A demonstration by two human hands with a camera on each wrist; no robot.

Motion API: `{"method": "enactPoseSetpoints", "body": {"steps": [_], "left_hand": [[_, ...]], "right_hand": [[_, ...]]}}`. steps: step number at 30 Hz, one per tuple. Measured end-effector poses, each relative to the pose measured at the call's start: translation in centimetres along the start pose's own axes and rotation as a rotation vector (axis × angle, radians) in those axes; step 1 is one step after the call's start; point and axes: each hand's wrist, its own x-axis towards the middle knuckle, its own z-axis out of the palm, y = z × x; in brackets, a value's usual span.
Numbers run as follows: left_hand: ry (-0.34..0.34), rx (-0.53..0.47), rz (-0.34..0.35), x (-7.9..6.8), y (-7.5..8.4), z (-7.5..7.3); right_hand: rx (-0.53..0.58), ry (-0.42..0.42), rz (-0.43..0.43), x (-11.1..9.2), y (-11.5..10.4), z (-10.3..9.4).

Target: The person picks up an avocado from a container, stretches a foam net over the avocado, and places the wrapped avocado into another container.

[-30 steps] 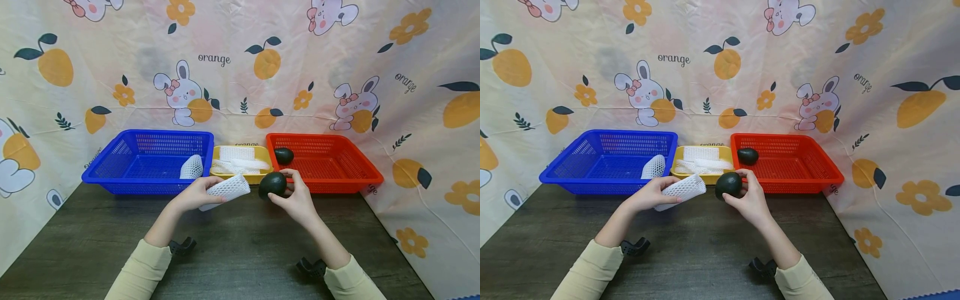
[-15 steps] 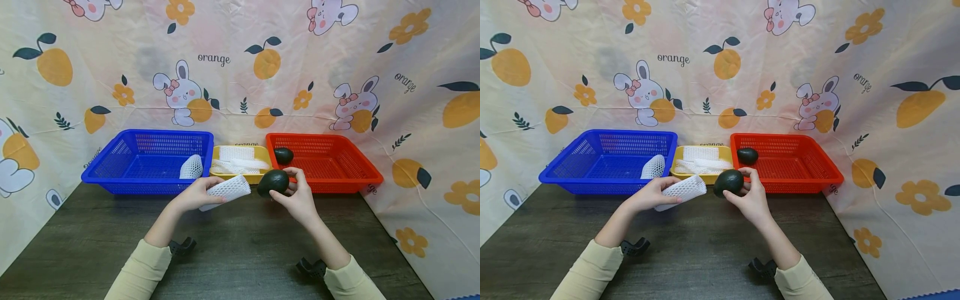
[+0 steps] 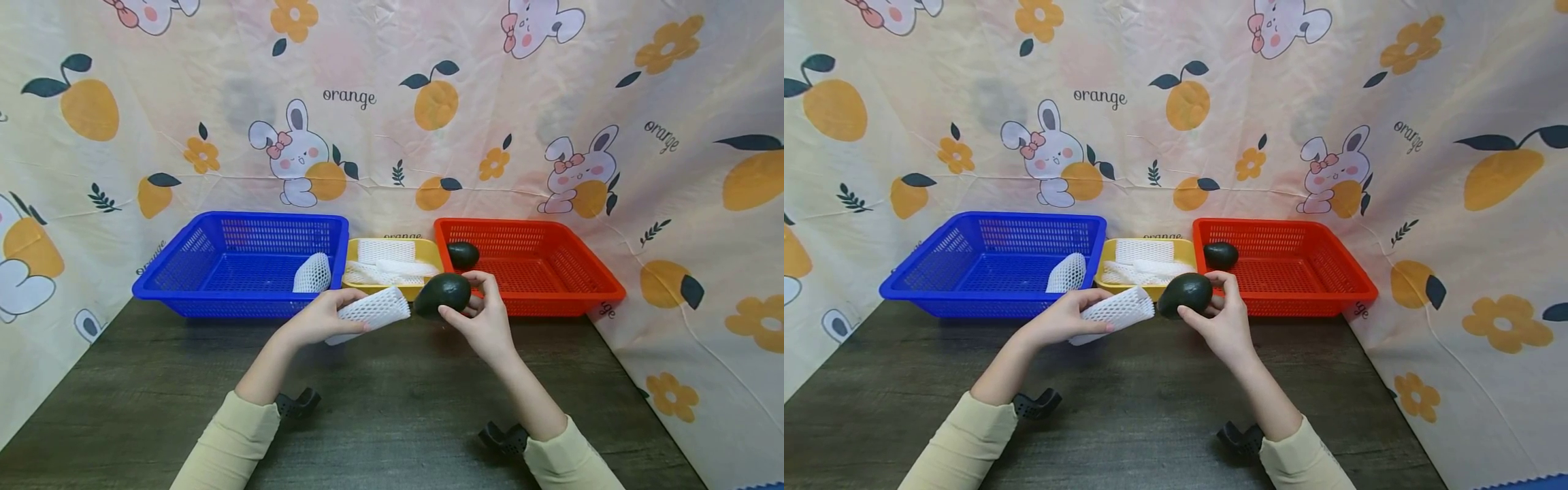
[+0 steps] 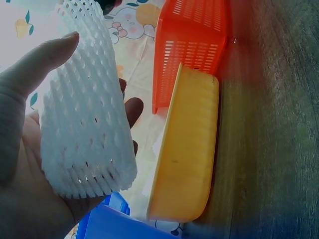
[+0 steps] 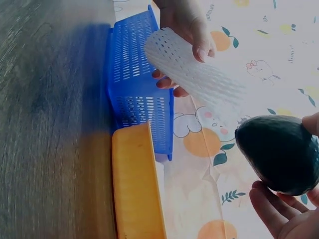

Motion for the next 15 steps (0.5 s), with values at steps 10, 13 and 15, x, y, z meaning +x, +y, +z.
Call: {"method": "enactPoseSetpoints", "body": {"steps": [10,13,15], "left_hand": [[-0.005,0.007,-0.013,0.1,0.1,0.1],[-0.007,0.009,-0.012,0.1,0.2,0.2],[-0.01,0.003,-0.008,0.1,0.2,0.2]], "right_hand": [[0.06,0.033,-0.01,0.6,2.1,0.6],[0.079,0.038,-0.02,0.6,2.1,0.9],[0.092,0.035,-0.023,0.6,2.0,1.1]]}}
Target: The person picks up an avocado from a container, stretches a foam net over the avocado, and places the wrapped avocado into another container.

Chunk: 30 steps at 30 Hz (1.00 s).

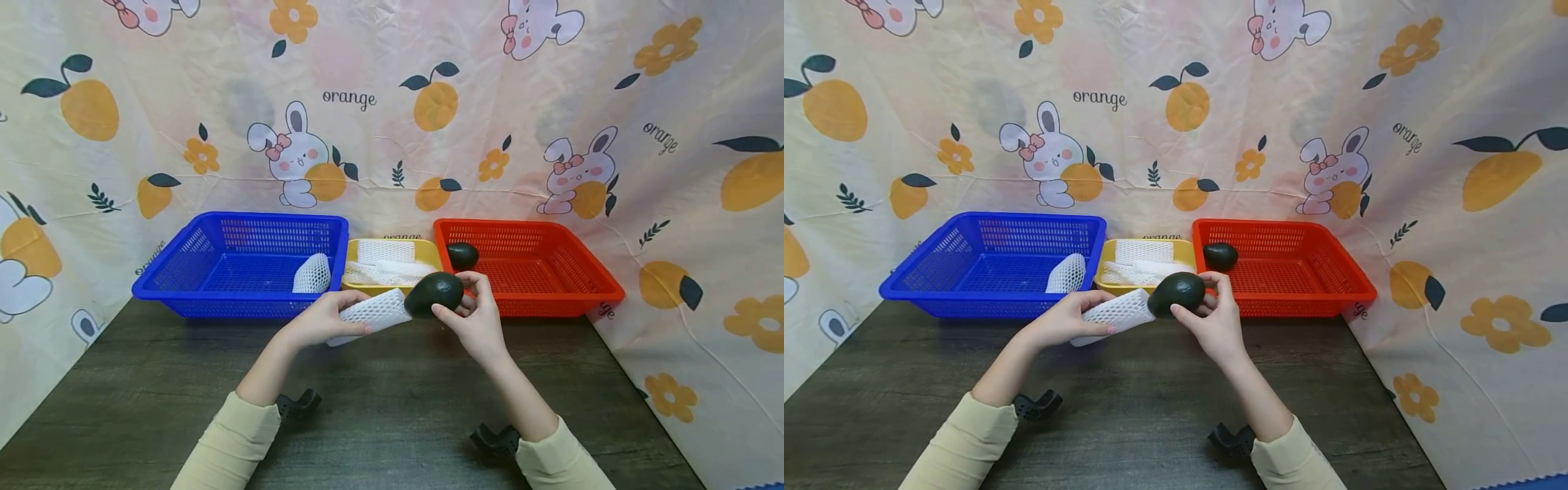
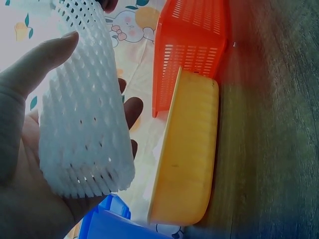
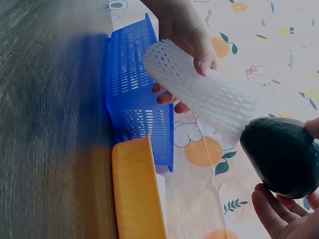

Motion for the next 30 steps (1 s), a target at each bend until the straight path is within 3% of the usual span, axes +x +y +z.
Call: {"method": "enactPoseSetpoints", "body": {"steps": [22,30], "left_hand": [[-0.002,-0.037,0.05,0.2,0.1,0.5],[0.007,-0.062,0.042,0.4,0.0,1.0]], "right_hand": [[0.053,-0.072,0.027,-0.7,0.4,1.9],[0.067,-0.131,0.027,-1.6,-2.0,2.6]]}}
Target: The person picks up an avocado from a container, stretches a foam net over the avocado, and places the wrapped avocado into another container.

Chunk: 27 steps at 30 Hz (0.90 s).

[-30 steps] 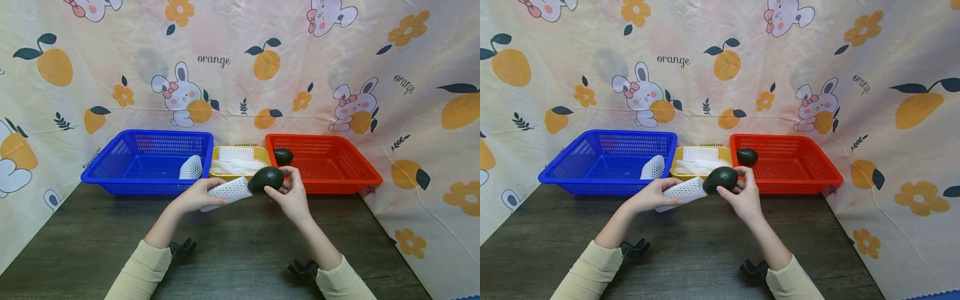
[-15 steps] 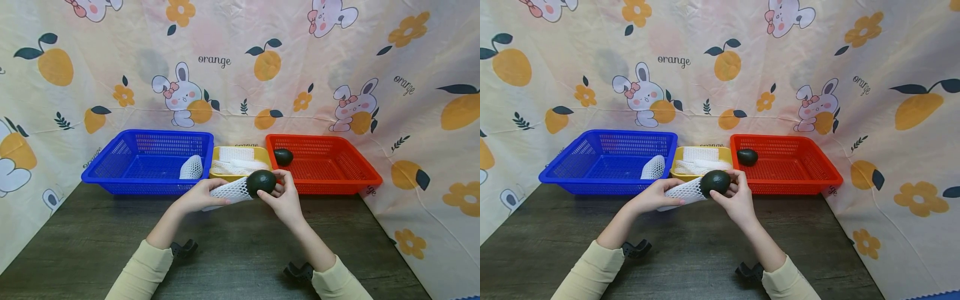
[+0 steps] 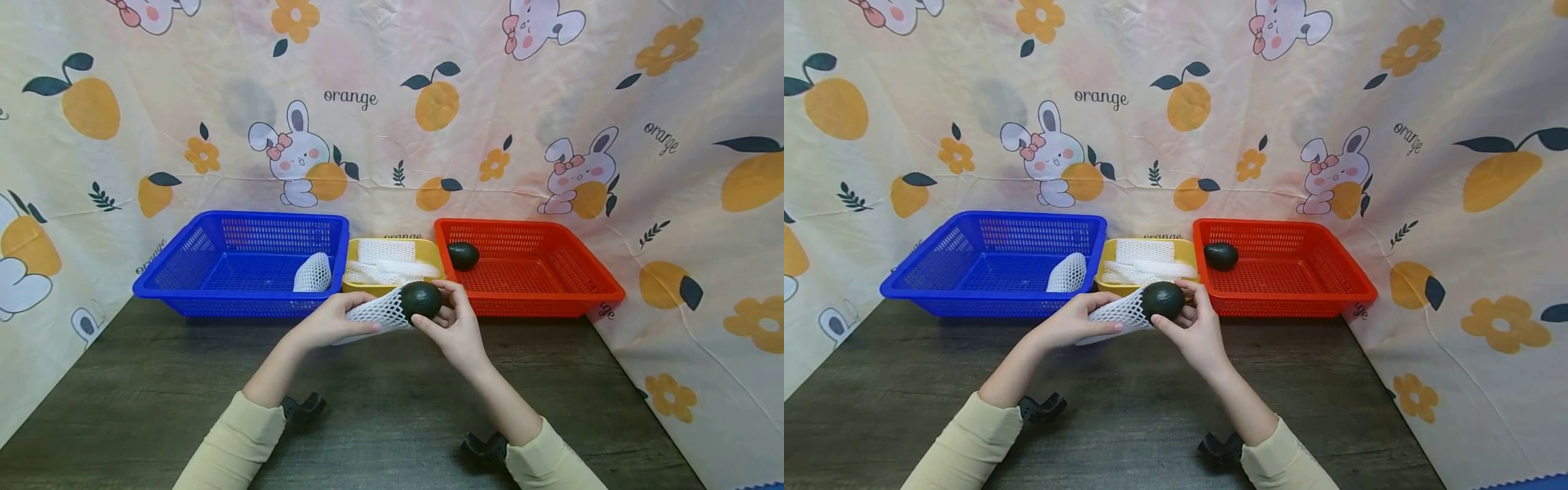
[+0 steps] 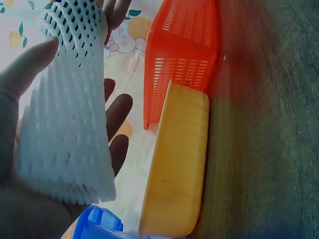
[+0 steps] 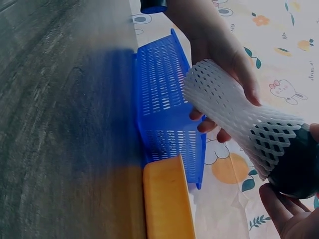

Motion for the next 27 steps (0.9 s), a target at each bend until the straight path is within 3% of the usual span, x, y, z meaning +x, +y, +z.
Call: {"method": "enactPoseSetpoints", "body": {"steps": [5,13,18,27], "left_hand": [[0.009,0.019,0.021,0.0,0.0,0.1],[0.02,0.002,0.019,-0.1,0.3,0.2],[0.021,-0.04,0.029,-0.1,0.3,0.2],[0.051,-0.089,0.031,-0.1,0.2,0.2]], "right_hand": [[-0.027,-0.005,0.017,-0.1,0.1,0.2],[-0.002,-0.01,0.012,0.2,3.2,0.2],[-0.021,-0.013,-0.02,0.1,3.7,0.2],[-0.017,-0.123,-0.13,0.2,3.8,-0.3]]}}
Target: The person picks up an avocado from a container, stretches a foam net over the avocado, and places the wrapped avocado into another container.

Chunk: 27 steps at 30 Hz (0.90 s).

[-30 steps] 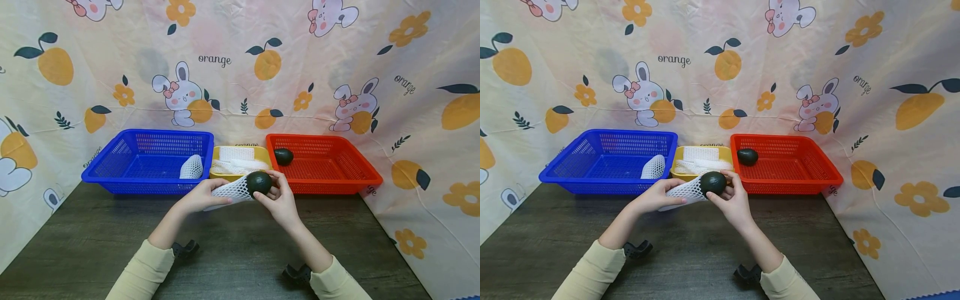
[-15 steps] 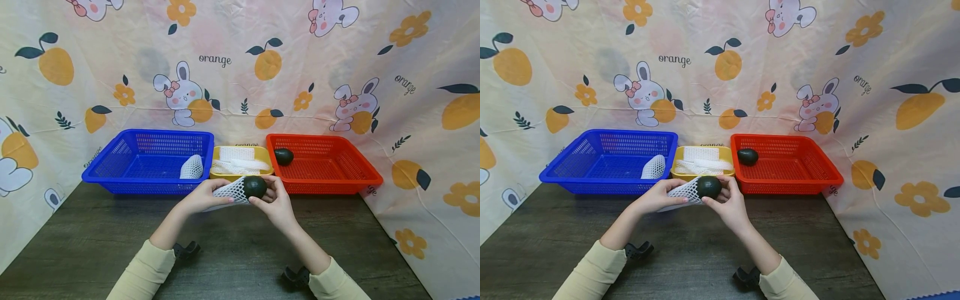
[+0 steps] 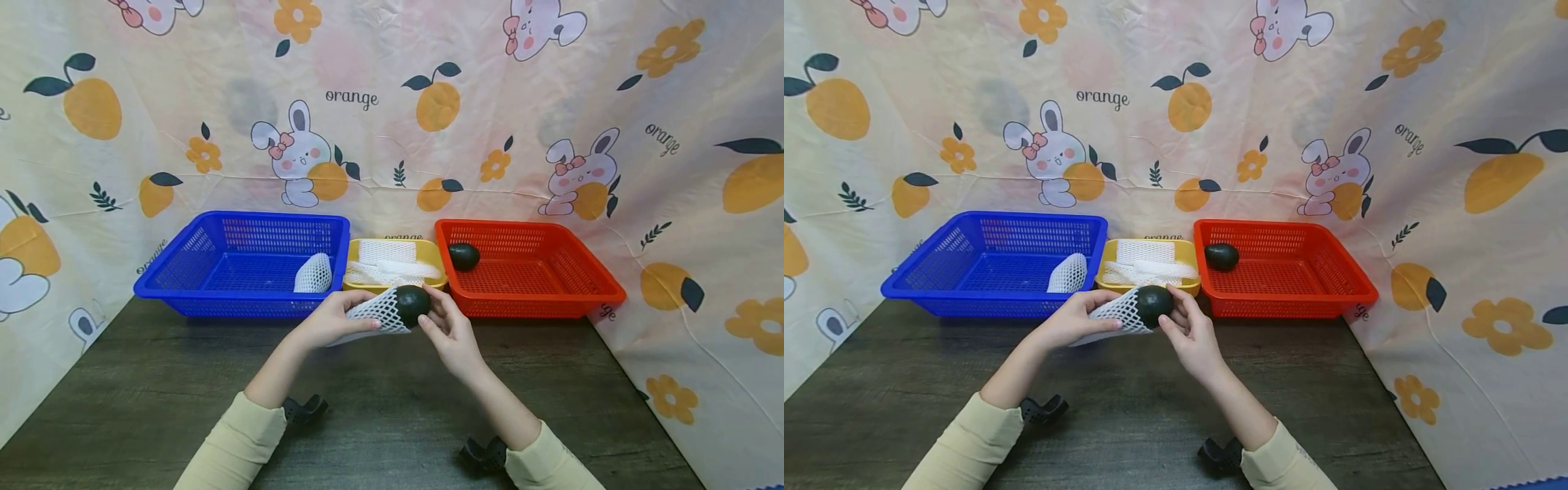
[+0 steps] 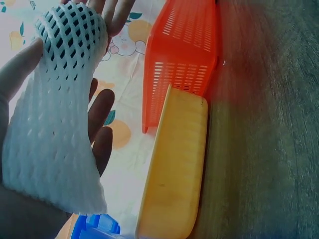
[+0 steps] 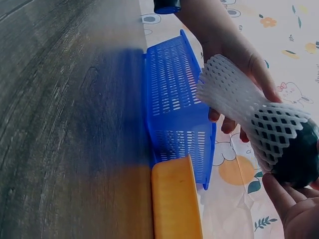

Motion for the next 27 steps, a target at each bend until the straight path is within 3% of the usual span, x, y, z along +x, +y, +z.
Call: {"method": "enactPoseSetpoints", "body": {"steps": [8,16,20,27], "left_hand": [[0.0,-0.074,0.004,0.0,0.1,0.0],[0.005,-0.179,0.015,0.0,0.6,0.1],[0.002,-0.192,0.002,0.0,0.6,0.1],[-0.029,-0.229,0.011,-0.1,0.7,0.3]], "right_hand": [[-0.031,0.03,-0.042,-0.1,0.2,0.0],[-0.086,0.167,-0.055,-0.3,-2.9,0.5],[-0.112,0.167,-0.104,-0.2,-2.9,0.5],[-0.097,0.179,-0.116,-0.4,-3.2,0.4]]}}
